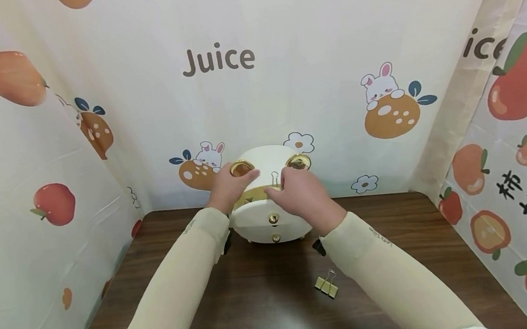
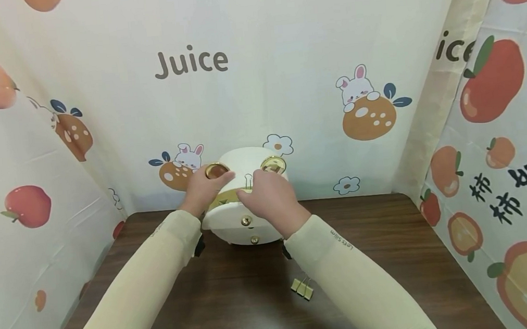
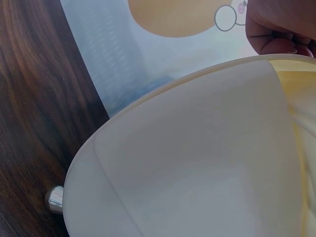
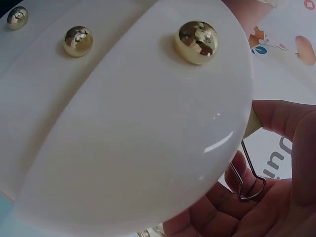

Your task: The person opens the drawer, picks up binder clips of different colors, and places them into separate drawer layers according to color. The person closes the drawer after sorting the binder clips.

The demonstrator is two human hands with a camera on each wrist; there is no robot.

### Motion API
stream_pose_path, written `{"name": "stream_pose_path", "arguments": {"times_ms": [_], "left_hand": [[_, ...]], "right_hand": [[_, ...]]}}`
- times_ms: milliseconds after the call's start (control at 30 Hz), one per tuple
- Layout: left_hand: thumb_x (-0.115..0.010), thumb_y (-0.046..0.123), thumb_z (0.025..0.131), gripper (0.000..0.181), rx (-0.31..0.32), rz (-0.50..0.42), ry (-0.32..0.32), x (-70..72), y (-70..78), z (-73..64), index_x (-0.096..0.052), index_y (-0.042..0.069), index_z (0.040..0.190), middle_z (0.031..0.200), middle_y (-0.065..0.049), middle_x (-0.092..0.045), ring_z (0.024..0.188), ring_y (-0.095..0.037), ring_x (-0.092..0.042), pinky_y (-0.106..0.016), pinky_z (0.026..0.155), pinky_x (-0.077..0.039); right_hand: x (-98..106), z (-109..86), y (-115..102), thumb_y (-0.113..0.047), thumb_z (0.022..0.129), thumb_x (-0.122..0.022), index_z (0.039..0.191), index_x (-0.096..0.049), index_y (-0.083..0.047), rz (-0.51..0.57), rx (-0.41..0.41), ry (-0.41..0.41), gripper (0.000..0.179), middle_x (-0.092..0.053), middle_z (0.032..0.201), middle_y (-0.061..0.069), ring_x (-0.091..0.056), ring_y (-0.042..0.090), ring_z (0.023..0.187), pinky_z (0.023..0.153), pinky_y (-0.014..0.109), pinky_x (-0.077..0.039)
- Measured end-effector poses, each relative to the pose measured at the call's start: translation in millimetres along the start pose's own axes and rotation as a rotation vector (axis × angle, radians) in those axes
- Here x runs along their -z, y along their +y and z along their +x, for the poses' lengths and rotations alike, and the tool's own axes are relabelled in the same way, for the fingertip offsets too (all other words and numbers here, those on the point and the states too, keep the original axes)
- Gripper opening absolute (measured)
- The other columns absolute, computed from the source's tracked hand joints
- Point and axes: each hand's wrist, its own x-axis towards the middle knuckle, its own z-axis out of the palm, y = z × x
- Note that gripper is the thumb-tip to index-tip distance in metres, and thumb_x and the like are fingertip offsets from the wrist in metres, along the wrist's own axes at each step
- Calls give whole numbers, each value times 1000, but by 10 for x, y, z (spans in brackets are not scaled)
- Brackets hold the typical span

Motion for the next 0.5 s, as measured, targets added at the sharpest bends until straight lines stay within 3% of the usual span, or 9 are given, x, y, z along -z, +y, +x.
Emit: {"name": "stream_pose_path", "arguments": {"times_ms": [267,500], "left_hand": [[-78,61,84,65,10,-1,-5,10,23,-30,-56,16,125,114,-4,-63,105,-25,-60,-43,89,-53],[-77,64,83,68,15,21,-8,20,34,-33,-56,15,127,115,-3,-63,105,-24,-60,-43,90,-53]], "right_hand": [[-50,61,15,-36,94,-60,75,-55,-10,59,-1,-112,32,-42,57,-3,-42,15,51,50,32,-37],[-31,61,-5,-34,93,-60,73,-53,-11,70,3,-153,31,-41,58,-3,-41,15,53,52,31,-37]]}}
